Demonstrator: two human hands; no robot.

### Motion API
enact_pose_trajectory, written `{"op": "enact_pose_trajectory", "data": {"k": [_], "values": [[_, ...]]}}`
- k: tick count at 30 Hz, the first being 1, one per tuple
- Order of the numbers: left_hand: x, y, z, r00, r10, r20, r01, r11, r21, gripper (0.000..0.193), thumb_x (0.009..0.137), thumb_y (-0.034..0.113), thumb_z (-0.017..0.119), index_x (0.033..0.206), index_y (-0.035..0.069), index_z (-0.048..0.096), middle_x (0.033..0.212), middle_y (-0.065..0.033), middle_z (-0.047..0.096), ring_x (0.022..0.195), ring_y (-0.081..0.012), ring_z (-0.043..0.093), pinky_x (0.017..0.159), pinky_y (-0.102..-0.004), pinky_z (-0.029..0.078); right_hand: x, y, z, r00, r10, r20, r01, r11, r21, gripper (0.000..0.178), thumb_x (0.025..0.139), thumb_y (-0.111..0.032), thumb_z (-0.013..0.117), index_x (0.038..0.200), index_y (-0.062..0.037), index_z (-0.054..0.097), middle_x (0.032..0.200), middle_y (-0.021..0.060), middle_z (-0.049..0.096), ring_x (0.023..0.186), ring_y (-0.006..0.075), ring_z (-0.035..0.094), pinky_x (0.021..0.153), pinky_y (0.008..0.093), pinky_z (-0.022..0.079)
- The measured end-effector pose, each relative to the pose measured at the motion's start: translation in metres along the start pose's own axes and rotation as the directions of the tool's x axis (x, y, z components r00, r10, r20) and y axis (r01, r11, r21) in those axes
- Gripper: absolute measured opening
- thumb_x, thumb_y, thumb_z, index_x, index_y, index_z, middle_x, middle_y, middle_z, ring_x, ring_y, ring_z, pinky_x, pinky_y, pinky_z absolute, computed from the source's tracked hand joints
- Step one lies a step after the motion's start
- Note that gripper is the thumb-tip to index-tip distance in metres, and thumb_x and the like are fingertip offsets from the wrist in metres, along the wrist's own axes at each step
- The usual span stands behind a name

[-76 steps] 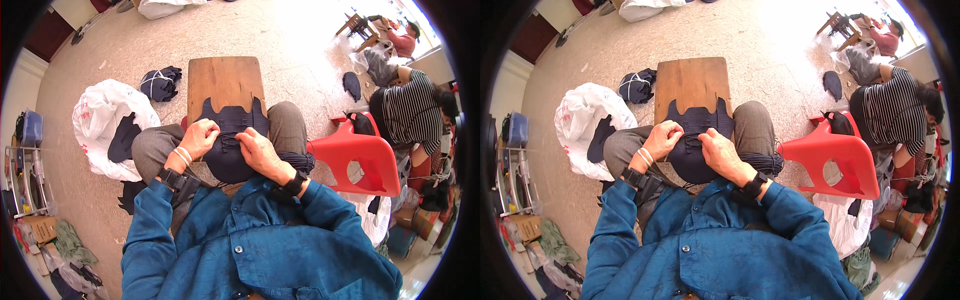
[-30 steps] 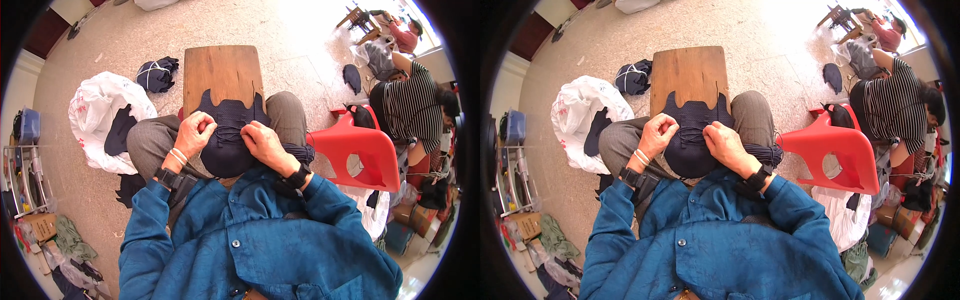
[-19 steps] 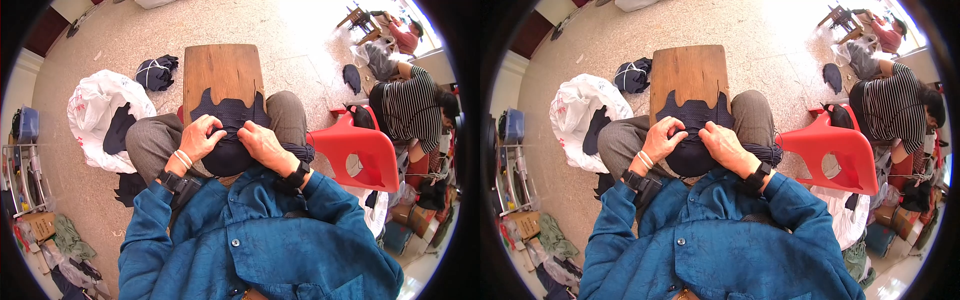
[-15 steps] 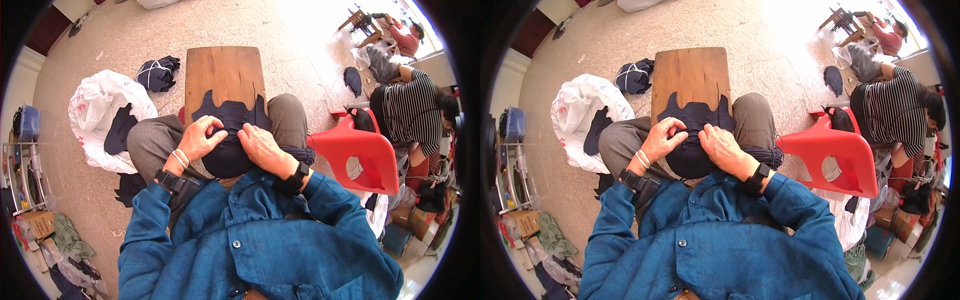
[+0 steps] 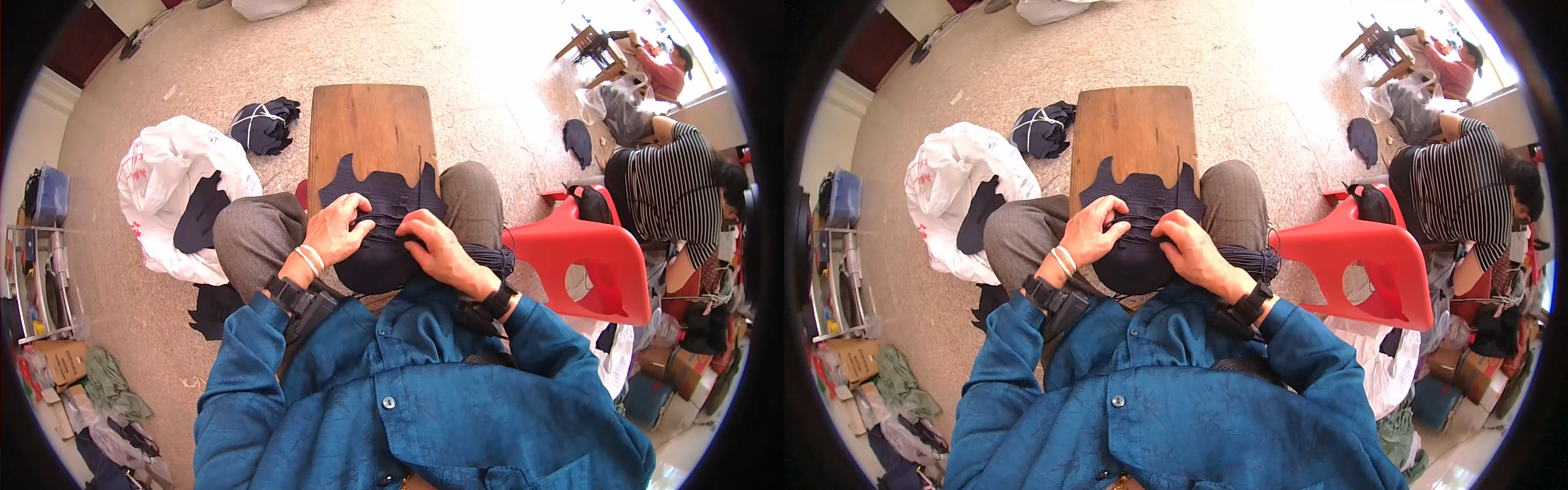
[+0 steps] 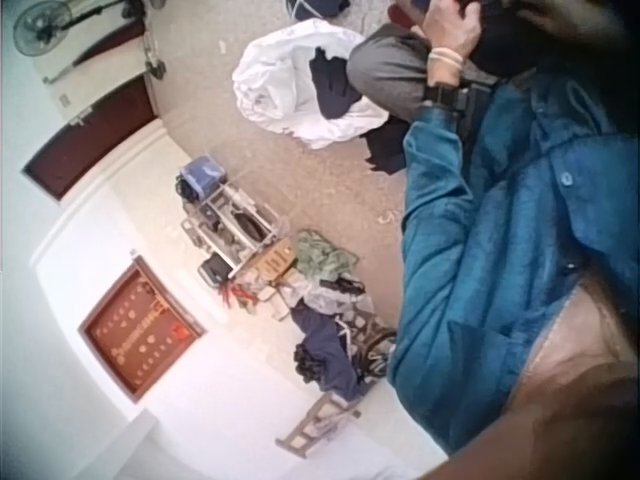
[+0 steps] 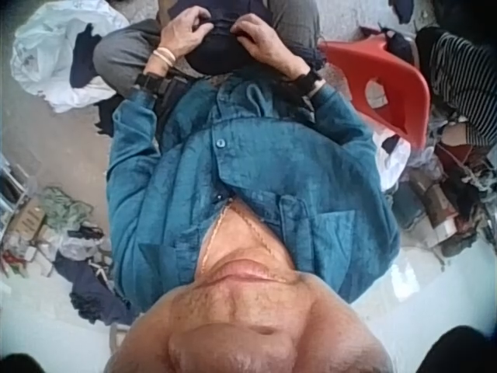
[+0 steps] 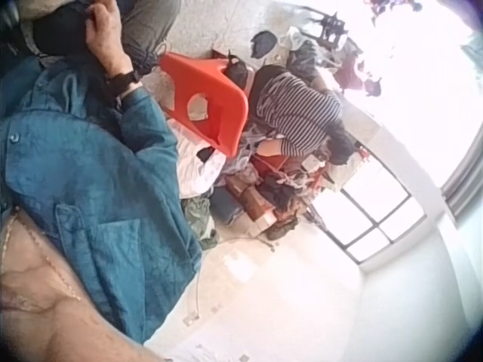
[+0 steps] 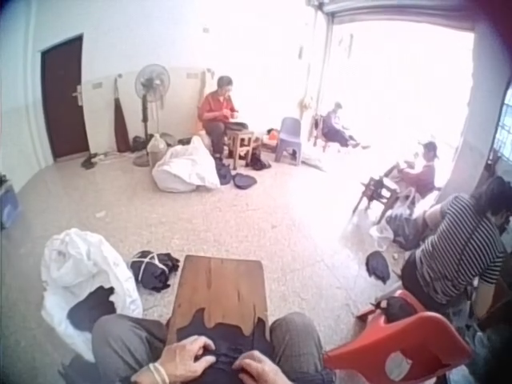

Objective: Threading or lacing a dark blue shoe upper component for assembly.

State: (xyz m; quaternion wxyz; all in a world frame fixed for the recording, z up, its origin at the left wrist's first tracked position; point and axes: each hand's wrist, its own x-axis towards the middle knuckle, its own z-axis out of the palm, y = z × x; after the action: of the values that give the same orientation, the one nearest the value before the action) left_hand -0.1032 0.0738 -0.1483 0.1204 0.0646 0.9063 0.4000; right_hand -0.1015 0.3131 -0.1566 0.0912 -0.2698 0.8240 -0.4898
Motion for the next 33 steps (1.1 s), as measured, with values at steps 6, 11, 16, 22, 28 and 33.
{"op": "enact_pose_trajectory", "data": {"k": [6, 11, 16, 22, 28, 33], "values": [[0.002, -0.008, 0.001, 1.0, -0.019, 0.005, 0.019, 0.996, -0.086, 0.024, 0.085, 0.02, 0.072, 0.105, 0.01, 0.062, 0.075, -0.0024, 0.048, 0.069, -0.0183, 0.053, 0.066, -0.0343, 0.046, 0.004, 0.008, 0.004, 0.98, -0.195, 0.034, 0.198, 0.961, -0.194, 0.016, 0.08, 0.003, 0.068, 0.093, -0.0012, 0.06, 0.102, 0.0144, 0.06, 0.094, 0.034, 0.06, 0.082, 0.0414, 0.05], [0.001, 0.001, 0.002, 0.999, -0.036, -0.015, 0.036, 0.999, 0.006, 0.021, 0.087, 0.023, 0.07, 0.104, 0.012, 0.061, 0.08, -0.0051, 0.058, 0.075, -0.0244, 0.06, 0.069, -0.0397, 0.049, 0.013, 0.008, -0.003, 0.989, -0.092, 0.115, 0.102, 0.991, -0.083, 0.01, 0.077, -0.002, 0.071, 0.083, -0.002, 0.063, 0.093, 0.0132, 0.062, 0.092, 0.0332, 0.06, 0.082, 0.0417, 0.049], [0.003, -0.006, 0.004, 0.998, -0.042, -0.041, 0.04, 0.998, -0.049, 0.02, 0.087, 0.023, 0.07, 0.102, 0.012, 0.061, 0.078, -0.0052, 0.059, 0.074, -0.0255, 0.062, 0.069, -0.0401, 0.049, 0.017, 0.009, -0.006, 0.987, -0.002, 0.159, 0.004, 1.0, -0.008, 0.008, 0.079, -0.004, 0.071, 0.083, -0.0016, 0.065, 0.092, 0.0139, 0.063, 0.094, 0.0323, 0.062, 0.083, 0.0409, 0.05], [0.003, -0.003, 0.003, 0.999, -0.023, -0.036, 0.023, 1.0, -0.004, 0.021, 0.086, 0.023, 0.07, 0.101, 0.012, 0.061, 0.075, -0.0066, 0.059, 0.073, -0.0266, 0.062, 0.068, -0.041, 0.049, 0.018, 0.002, -0.005, 0.979, 0.09, 0.182, -0.094, 0.995, 0.014, 0.009, 0.082, -0.006, 0.07, 0.089, -0.0015, 0.066, 0.089, 0.0128, 0.064, 0.086, 0.0303, 0.065, 0.077, 0.0387, 0.052], [0.006, -0.013, 0.002, 0.999, -0.003, -0.051, 0.0, 0.998, -0.059, 0.02, 0.089, 0.023, 0.071, 0.1, 0.009, 0.063, 0.065, -0.0026, 0.05, 0.063, -0.0196, 0.055, 0.061, -0.0363, 0.044, 0.015, -0.019, 0.012, 1.0, -0.011, -0.023, 0.009, 0.998, -0.07, 0.012, 0.085, -0.006, 0.069, 0.096, -0.0032, 0.064, 0.088, 0.0128, 0.063, 0.083, 0.0319, 0.065, 0.074, 0.0396, 0.053], [0.009, -0.018, 0.0, 1.0, -0.015, -0.014, 0.013, 0.993, -0.118, 0.019, 0.092, 0.025, 0.068, 0.1, 0.008, 0.064, 0.066, -0.0042, 0.054, 0.063, -0.0204, 0.056, 0.061, -0.0373, 0.045, 0.025, -0.017, 0.04, 0.962, -0.271, 0.044, 0.269, 0.903, -0.336, 0.017, 0.08, -0.01, 0.072, 0.093, -0.0062, 0.061, 0.088, 0.0111, 0.059, 0.086, 0.0319, 0.061, 0.077, 0.0444, 0.05]]}}
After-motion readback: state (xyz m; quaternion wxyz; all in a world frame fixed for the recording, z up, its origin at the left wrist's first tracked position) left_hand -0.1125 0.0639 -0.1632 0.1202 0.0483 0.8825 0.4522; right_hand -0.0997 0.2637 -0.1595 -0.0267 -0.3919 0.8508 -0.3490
